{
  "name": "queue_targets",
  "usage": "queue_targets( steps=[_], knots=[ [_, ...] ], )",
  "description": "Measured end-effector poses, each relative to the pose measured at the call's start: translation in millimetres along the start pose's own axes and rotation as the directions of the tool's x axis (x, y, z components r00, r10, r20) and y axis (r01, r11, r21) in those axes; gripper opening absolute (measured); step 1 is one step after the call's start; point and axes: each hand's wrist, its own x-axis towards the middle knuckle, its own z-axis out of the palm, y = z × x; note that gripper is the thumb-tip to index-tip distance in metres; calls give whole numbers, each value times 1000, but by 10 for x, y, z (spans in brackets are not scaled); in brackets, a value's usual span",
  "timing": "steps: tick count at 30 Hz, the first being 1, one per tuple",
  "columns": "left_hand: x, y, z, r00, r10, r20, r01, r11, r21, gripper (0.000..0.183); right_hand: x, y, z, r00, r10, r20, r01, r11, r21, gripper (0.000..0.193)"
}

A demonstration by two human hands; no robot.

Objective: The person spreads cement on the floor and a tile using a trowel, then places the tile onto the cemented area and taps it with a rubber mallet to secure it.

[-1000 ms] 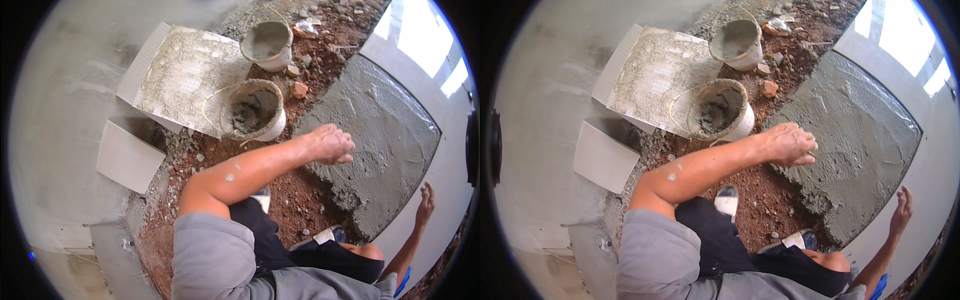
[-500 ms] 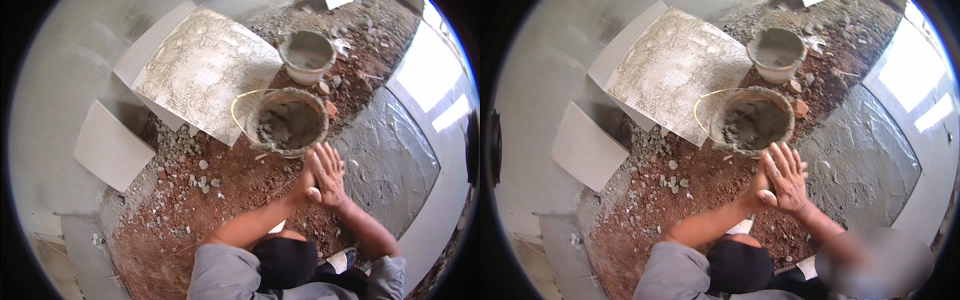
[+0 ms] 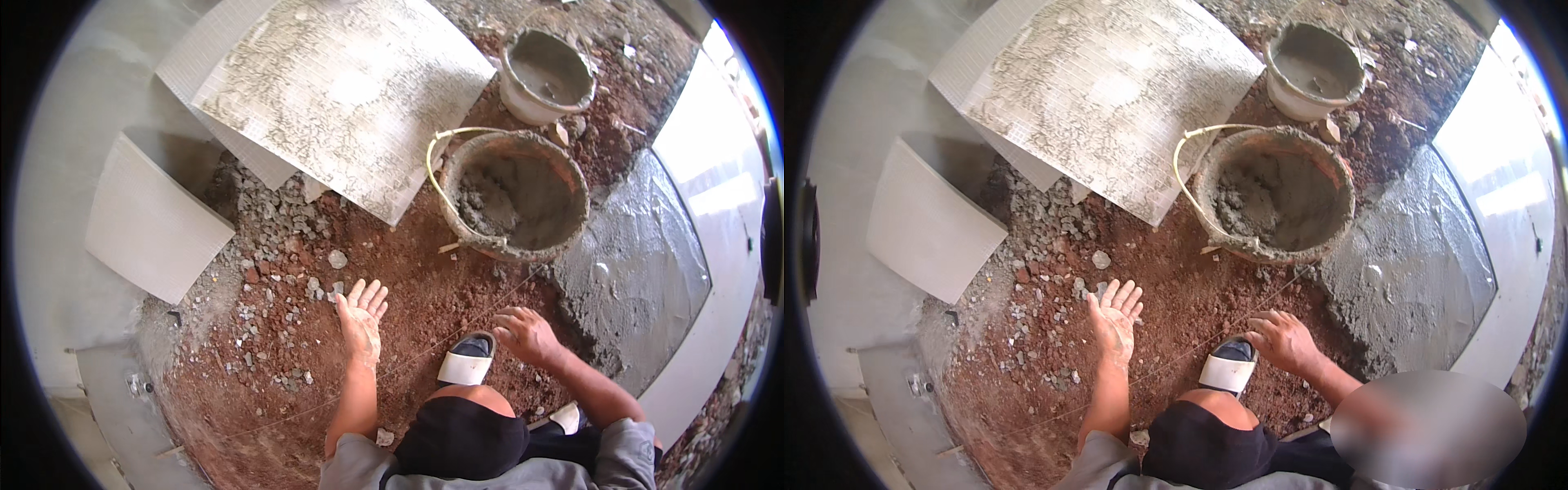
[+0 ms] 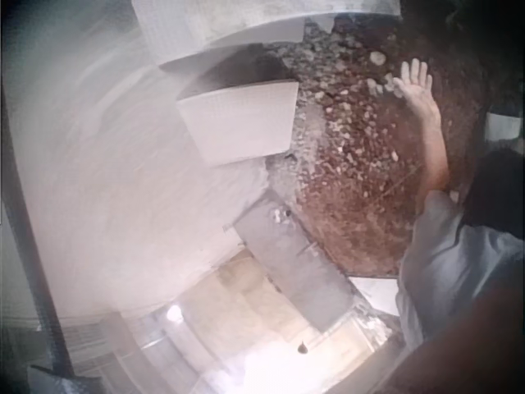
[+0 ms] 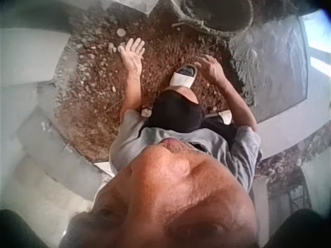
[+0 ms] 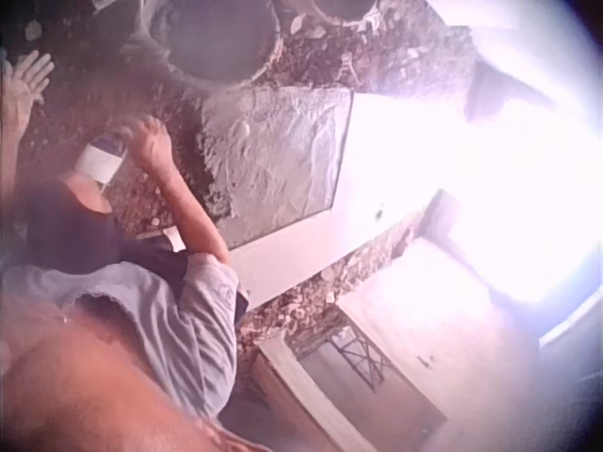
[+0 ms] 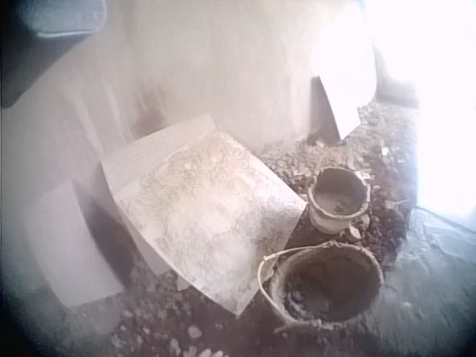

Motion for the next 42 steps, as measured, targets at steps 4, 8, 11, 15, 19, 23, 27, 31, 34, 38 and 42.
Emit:
queue_targets(
  steps=[4, 8, 11, 15, 19, 23, 27, 31, 34, 38, 42],
  knots=[
    [156, -101, -30, 998, -42, 40, 40, 999, 28, 84, 80, -113, -361, 995, -88, 56, 93, 991, -101, 32],
    [274, -163, -9, 992, -104, 71, 100, 993, 55, 83, -37, -77, -890, 999, -27, 46, 35, 982, -187, 30],
    [374, -166, 13, 990, -111, 84, 100, 987, 123, 84, -414, 135, -1432, 999, 23, -41, -35, 943, -331, 26],
    [495, -132, 149, 981, -145, 132, 118, 974, 193, 83, -1542, 328, -2019, 801, 370, -471, -561, 738, -375, 28],
    [630, -10, 432, 962, -115, 246, 25, 940, 341, 85, -3025, 273, -2038, 395, 509, -765, -864, 489, -121, 38],
    [699, 39, 800, 959, -42, 282, -83, 904, 419, 84, -4479, 88, -1167, -153, 672, -724, -963, 63, 262, 48],
    [692, 46, 1064, 912, -38, 407, -187, 847, 498, 77, -5332, -22, 195, -462, 647, -607, -882, -265, 389, 49],
    [541, 17, 1169, 933, 52, 356, -229, 848, 478, 72, -5546, -136, 1160, -637, 659, -400, -764, -474, 437, 53],
    [300, 34, 1225, 943, 147, 299, -283, 827, 485, 73, -5419, -378, 1654, -614, 771, -167, -739, -487, 466, 65],
    [-34, 17, 1401, 936, 286, 203, -351, 790, 503, 77, -5066, -941, 2454, -361, 800, 480, -781, -541, 314, 90],
    [-158, -22, 1694, 907, 382, 176, -417, 755, 507, 74, -4831, -1020, 2950, -114, 930, 349, -802, -294, 520, 79]
  ],
)
